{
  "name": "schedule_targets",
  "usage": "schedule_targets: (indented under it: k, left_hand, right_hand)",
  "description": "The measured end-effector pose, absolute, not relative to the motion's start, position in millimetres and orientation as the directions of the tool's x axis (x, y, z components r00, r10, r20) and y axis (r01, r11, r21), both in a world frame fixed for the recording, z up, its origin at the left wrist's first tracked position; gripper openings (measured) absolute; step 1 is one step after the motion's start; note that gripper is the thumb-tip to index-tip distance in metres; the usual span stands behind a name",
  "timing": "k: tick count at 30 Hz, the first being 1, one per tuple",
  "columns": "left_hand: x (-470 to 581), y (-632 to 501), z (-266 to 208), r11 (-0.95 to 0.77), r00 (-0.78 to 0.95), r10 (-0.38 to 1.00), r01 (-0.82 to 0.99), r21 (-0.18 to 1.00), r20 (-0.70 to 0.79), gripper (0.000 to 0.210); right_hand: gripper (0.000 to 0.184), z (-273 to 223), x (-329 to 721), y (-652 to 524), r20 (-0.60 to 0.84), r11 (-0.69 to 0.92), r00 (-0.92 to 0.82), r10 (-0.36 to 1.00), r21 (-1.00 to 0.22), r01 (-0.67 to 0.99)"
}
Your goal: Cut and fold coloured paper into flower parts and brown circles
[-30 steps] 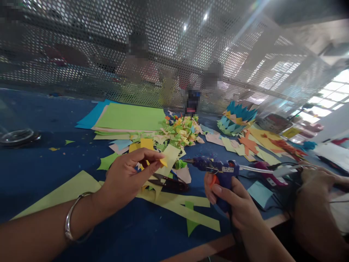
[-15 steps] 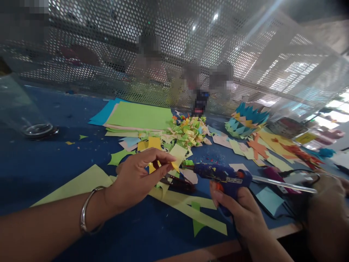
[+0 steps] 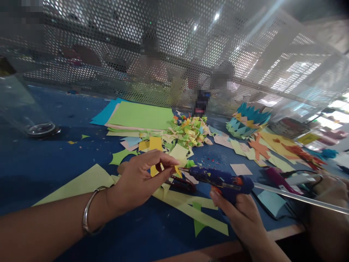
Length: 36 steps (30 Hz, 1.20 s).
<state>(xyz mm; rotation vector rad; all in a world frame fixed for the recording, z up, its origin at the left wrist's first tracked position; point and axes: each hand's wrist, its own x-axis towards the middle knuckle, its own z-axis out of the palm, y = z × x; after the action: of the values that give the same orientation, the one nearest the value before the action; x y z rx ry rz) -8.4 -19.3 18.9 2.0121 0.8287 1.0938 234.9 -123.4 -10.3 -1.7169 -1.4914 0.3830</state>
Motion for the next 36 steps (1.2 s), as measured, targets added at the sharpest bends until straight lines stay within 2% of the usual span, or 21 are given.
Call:
schedule_targets:
  k: [5, 14, 20, 29, 36]
  left_hand:
    - [-7.1, -19.0, 20.4, -0.551, 0.447, 0.788, 0.201, 0.810, 0.424, 0.014]
    - [-7.5, -20.1, 22.9, -0.537, 0.445, 0.795, 0.200, 0.819, 0.413, 0.012]
    - [-7.1, -19.3, 21.2, -0.539, 0.448, 0.794, 0.204, 0.817, 0.412, 0.013]
    - [-7.5, -19.8, 20.9, -0.529, 0.445, 0.798, 0.193, 0.826, 0.407, 0.011]
    - [-8.0, -19.7, 18.2, -0.530, 0.440, 0.802, 0.211, 0.821, 0.405, 0.009]
  right_hand:
    - [0.037, -14.6, 236.9, -124.2, 0.322, 0.050, 0.257, 0.911, -0.705, 0.708]
    - [0.034, -14.9, 237.8, -125.0, 0.289, 0.015, 0.269, 0.919, -0.706, 0.708]
    - [0.038, -18.7, 237.3, -125.9, 0.315, 0.028, 0.284, 0.905, -0.714, 0.700]
    - [0.034, -9.6, 234.2, -123.7, 0.307, 0.035, 0.241, 0.921, -0.682, 0.731]
    - [0.032, -12.5, 235.2, -125.5, 0.315, 0.022, 0.271, 0.910, -0.687, 0.726]
